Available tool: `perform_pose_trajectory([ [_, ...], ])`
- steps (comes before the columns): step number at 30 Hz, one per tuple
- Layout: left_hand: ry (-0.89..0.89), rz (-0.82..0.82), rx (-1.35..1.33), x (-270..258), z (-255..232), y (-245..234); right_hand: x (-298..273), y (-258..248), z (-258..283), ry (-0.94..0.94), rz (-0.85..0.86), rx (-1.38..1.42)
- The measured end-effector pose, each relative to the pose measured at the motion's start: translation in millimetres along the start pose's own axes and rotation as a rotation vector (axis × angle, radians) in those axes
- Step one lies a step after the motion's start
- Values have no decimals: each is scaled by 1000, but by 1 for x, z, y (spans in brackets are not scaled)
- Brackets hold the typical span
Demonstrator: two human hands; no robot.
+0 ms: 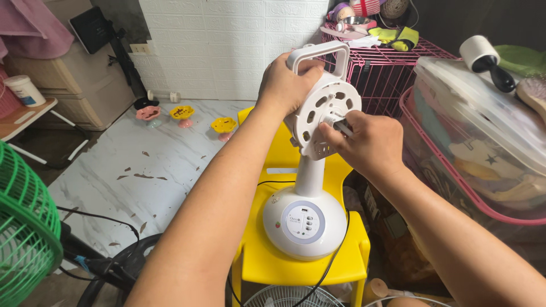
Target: The person disassembles the rear housing and internal components of a white electric fan, wipes the parts with a wet wipe, and reassembles the fan. The person handles the fan housing, internal plastic parts, and a wet wipe during the process.
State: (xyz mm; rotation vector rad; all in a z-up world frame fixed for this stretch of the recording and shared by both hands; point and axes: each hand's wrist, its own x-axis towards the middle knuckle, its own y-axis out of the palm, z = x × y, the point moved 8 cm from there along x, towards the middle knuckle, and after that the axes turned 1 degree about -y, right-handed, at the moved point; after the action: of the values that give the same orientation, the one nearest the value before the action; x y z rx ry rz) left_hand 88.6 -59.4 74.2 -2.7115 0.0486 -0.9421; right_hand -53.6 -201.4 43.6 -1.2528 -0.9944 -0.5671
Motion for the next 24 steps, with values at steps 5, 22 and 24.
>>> perform_pose_trajectory([
  [5,-8,-3,20,3,-3,0,0,9,-10,230,240,-101],
  [22,299,216,123,9,7,5,31,6,36,410,340,-46],
  [24,355,129,219,5,6,2,34,9,34,414,356,-22],
])
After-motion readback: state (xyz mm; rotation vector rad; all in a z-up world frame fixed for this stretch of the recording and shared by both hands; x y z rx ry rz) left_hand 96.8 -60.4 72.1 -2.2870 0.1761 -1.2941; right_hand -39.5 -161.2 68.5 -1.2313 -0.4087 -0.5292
